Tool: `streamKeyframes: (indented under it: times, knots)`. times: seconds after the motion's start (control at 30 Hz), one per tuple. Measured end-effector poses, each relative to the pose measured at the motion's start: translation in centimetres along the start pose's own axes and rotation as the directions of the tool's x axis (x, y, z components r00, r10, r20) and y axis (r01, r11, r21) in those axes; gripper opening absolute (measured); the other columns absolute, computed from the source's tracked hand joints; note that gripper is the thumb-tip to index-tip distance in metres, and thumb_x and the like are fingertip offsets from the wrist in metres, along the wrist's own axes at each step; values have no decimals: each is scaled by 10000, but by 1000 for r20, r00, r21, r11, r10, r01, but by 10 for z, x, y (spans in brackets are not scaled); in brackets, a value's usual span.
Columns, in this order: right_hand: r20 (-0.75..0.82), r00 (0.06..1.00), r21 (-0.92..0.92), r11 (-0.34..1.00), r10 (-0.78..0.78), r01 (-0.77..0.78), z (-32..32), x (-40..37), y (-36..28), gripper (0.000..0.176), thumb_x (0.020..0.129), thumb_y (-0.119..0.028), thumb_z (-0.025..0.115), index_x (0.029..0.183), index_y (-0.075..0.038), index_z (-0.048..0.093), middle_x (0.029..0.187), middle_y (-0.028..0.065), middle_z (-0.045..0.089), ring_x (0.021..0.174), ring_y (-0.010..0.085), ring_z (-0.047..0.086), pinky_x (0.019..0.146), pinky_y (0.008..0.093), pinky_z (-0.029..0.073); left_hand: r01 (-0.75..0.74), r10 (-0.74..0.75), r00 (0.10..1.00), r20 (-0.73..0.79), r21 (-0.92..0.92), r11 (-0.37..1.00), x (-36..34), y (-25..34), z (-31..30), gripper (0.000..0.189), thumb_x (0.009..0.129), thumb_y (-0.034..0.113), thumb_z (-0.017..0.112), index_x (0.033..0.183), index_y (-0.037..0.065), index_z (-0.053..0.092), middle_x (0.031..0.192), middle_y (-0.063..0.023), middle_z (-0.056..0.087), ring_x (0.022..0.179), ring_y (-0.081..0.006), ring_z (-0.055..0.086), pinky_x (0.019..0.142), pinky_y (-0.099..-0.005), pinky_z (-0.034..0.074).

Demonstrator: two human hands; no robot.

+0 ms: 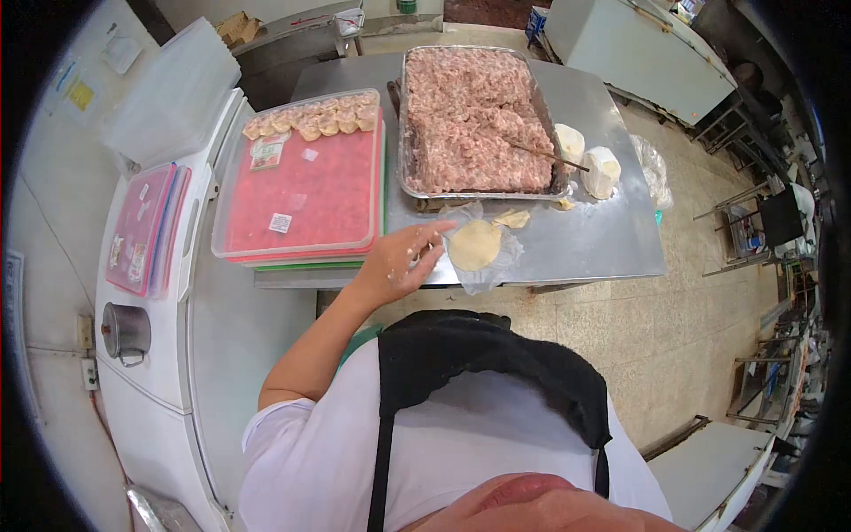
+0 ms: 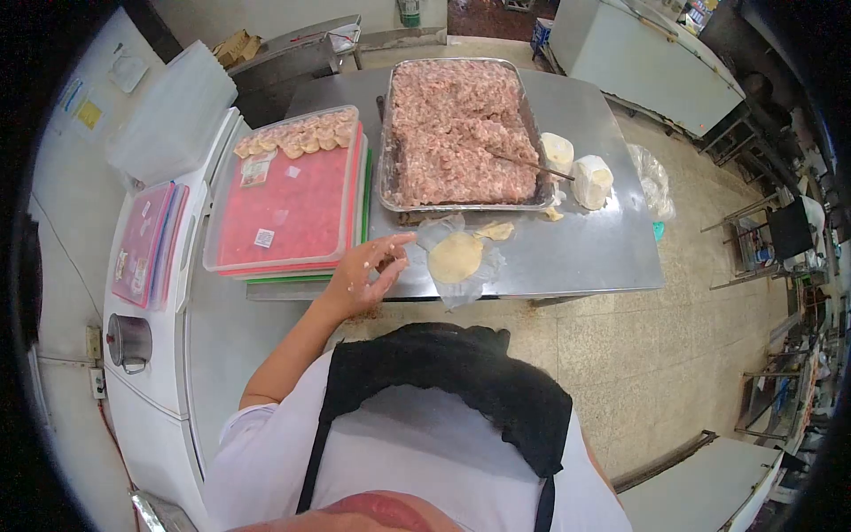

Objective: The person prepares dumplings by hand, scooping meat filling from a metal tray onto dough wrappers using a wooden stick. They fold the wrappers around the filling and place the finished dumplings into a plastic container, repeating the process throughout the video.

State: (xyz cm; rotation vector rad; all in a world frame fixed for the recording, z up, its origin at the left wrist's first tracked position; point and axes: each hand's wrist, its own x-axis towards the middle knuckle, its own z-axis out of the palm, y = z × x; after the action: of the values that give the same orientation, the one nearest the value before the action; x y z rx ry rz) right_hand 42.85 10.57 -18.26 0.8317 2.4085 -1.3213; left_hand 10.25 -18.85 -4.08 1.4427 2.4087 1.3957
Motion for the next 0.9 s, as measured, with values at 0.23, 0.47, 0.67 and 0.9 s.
streamKeyframes:
  times: [0.23, 0.47, 0.67, 0.9]
  knots:
    - [-26, 969, -342, 913, -244, 221, -107, 59, -79, 437, 931, -187, 509, 1355, -113, 429, 937, 258, 624, 900, 386, 620, 775, 431, 483, 258, -262, 964, -36, -88, 962, 30, -35, 76, 320, 857, 104, 622, 1173, 72, 584, 915, -85, 610, 740, -169, 598, 674, -276, 478]
    - [181, 723, -441, 602, -666, 665, -168, 128, -161, 339, 932, -216, 523, 1254, -110, 513, 1005, 202, 621, 917, 376, 604, 777, 431, 486, 425, -426, 904, 26, 21, 905, 44, -36, 162, 248, 810, 144, 625, 1050, 83, 630, 955, -118, 599, 861, -284, 600, 771, -363, 489]
    - [284, 548, -459, 390, -787, 798, -208, 181, -207, 370, 901, -225, 565, 1249, -107, 523, 942, 170, 596, 903, 359, 596, 750, 438, 490, 155, -106, 982, -158, 341, 927, 78, -51, 211, 201, 802, 182, 625, 972, 80, 660, 952, -112, 596, 922, -310, 568, 862, -414, 446]
    - [231, 586, -701, 285, -776, 653, -176, 299, -236, 229, 833, -174, 608, 1011, -37, 565, 935, 172, 602, 905, 335, 613, 740, 446, 512, 214, -193, 976, -102, 290, 933, 90, -44, 199, 152, 801, 208, 655, 839, 61, 665, 892, -96, 613, 880, -303, 574, 809, -396, 466]
